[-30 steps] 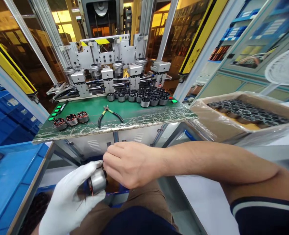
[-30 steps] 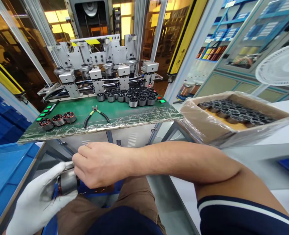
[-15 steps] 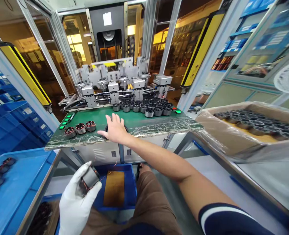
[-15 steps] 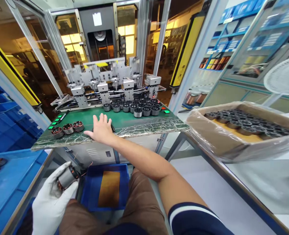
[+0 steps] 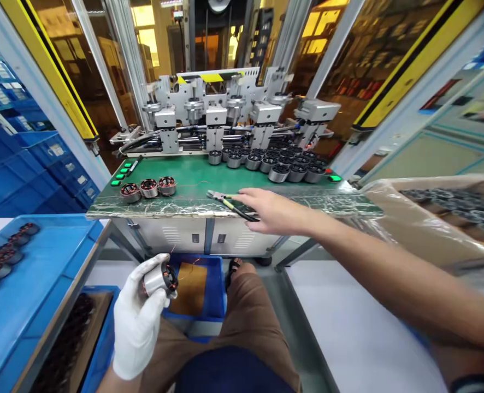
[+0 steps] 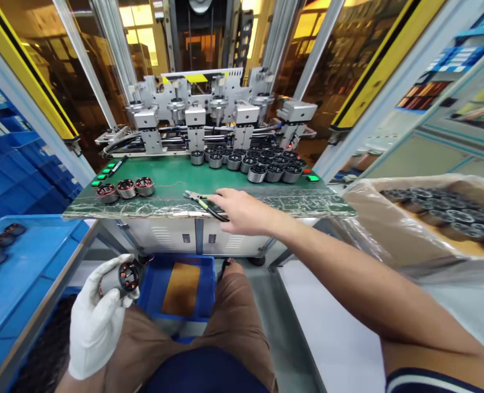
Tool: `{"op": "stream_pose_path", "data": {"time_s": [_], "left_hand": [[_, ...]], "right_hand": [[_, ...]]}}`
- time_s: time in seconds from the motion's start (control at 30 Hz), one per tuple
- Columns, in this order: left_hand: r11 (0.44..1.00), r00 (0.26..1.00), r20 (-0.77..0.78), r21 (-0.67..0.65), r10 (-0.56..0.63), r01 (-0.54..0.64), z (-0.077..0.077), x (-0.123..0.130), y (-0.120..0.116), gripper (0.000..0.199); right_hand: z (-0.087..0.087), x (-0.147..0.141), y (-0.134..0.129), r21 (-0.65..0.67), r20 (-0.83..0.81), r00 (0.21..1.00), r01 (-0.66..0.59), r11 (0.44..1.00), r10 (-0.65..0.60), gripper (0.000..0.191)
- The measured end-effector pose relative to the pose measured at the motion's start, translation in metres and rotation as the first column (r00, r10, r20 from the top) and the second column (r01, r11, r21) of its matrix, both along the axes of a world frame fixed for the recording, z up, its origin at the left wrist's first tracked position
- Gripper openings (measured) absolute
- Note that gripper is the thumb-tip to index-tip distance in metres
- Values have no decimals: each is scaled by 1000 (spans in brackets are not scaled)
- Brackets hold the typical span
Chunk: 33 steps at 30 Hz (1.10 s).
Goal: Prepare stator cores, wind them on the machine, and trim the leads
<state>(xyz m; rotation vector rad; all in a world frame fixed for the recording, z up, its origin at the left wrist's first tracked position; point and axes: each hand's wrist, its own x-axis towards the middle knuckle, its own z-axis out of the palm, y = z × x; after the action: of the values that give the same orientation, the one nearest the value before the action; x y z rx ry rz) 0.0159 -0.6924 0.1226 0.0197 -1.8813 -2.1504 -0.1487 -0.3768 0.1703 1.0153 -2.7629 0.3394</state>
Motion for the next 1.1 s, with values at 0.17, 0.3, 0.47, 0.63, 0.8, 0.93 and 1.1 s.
{"op": "stream_pose_path", "data": {"time_s": [0.17, 0.3, 0.47, 0.63, 0.8, 0.93, 1.1], "left_hand": [[990, 997, -72, -129, 39, -48, -7, 3, 1, 47], [982, 984, -173, -172, 50, -80, -7, 8, 3, 46], [954, 967, -243, -265, 72, -138, -3, 11, 7, 47], [950, 964, -264, -287, 47, -125, -4, 12, 9, 49], [956, 962, -272, -285, -7, -74, -7, 10, 12, 54], [950, 960, -278, -309, -38, -52, -7, 10, 10, 55], [918, 941, -323, -394, -106, -32, -8, 12, 4, 59]], "right_hand": [[-47, 69, -21, -206, -236, 968, -138, 969, 88, 74], [-78, 139, -57, -595, 93, 958, -164, 787, 270, 68], [-82, 172, -88, -781, 188, 867, -153, 605, 462, 77], [-79, 164, -94, -830, 167, 806, -196, 522, 568, 86], [-87, 163, -94, -839, 138, 819, -202, 506, 556, 87], [-89, 163, -94, -851, 191, 811, -144, 505, 553, 78], [-81, 158, -94, -873, 256, 772, -74, 482, 581, 77]]}}
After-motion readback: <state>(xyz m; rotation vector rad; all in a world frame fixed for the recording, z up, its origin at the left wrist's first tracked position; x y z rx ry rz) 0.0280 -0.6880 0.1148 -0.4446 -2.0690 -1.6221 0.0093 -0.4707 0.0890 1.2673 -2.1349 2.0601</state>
